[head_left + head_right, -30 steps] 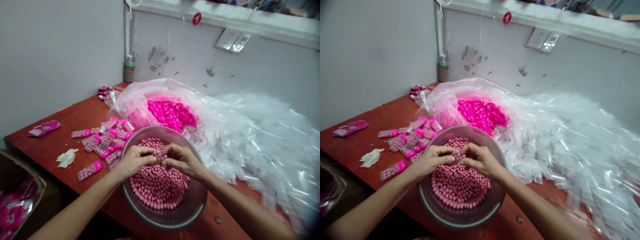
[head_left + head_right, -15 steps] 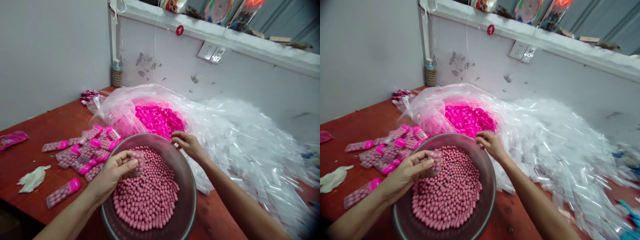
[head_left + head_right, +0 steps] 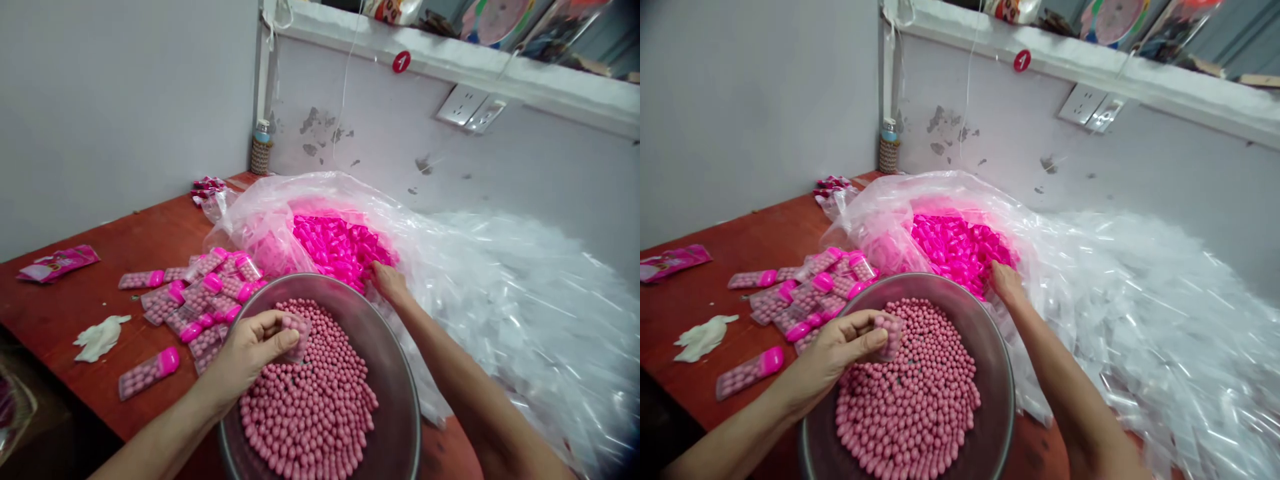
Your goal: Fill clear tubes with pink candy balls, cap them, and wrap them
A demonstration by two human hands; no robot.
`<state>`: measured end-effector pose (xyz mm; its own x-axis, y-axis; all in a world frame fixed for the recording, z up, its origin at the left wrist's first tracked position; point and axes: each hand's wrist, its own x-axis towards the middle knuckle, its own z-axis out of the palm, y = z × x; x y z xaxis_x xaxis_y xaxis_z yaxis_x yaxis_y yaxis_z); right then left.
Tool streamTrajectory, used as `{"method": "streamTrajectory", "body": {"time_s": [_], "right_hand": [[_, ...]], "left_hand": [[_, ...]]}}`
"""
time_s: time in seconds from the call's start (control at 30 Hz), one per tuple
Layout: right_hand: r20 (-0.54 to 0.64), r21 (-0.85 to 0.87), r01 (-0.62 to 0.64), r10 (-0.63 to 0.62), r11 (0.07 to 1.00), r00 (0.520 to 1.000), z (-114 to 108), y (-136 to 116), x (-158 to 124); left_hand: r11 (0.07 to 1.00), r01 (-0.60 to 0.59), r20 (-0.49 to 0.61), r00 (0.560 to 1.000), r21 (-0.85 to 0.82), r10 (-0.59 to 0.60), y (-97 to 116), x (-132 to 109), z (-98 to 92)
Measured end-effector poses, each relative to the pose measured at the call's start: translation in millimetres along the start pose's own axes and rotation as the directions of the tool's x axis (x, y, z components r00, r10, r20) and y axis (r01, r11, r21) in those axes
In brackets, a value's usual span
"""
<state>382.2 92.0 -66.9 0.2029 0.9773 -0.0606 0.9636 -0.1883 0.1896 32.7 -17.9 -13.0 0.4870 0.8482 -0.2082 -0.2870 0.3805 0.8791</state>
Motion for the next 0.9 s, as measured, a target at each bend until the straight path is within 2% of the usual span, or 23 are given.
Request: {"method": "streamTrajectory", "body": {"time_s": [0.1,0.23,0.37,0.57,0.63,0.67,0.7,0.77,0.83,0.9], "right_hand": [[-0.039,-0.004,0.019,-0.019,1.0,0.999,1,3,-2],[-0.076,-0.008,0.013,-0.014,1.0,0.997,2,-10,1],[-0.112,-0.007,-0.029,0.028,1.0,0.993,-14,-9,-5],[-0.208,0.047,0.017,-0.007,0.999,0.978,-61,8,-58],[-0.231,0.241,0.112,-0.055,0.964,0.971,-76,-1,-82],[-0.219,0.399,0.176,-0.093,0.9,0.971,-82,-9,-94],[-0.186,0.573,0.229,-0.148,0.787,0.971,-88,-19,-105],[-0.089,0.831,0.23,-0.287,0.506,0.954,-97,-45,-127],[-0.005,0.934,0.148,-0.399,0.327,0.917,-102,-72,-144],[0.045,0.974,0.065,-0.462,0.219,0.886,-102,-95,-155]], "left_hand": [[1.0,-0.015,0.017,1.0,0.003,0.015,-3,0,-0.9],[0.999,-0.04,0.007,0.999,0.02,0.04,-5,-3,-0.9],[0.994,-0.098,-0.008,0.995,0.046,0.098,-5,-5,-1.1],[0.995,-0.1,-0.005,0.995,-0.024,0.1,-2,-6,0.4],[0.994,-0.104,-0.014,0.995,-0.035,0.104,-1,-6,1.0],[0.993,-0.114,-0.017,0.993,-0.039,0.114,-1,-7,1.1],[0.99,-0.132,-0.016,0.991,-0.046,0.131,-1,-8,1.1],[0.981,-0.175,-0.008,0.985,-0.082,0.175,-2,-9,0.9],[0.969,-0.194,-0.002,0.981,-0.154,0.196,-1,-10,0.6],[0.957,-0.19,-0.012,0.981,-0.221,0.192,-1,-11,0.3]]}}
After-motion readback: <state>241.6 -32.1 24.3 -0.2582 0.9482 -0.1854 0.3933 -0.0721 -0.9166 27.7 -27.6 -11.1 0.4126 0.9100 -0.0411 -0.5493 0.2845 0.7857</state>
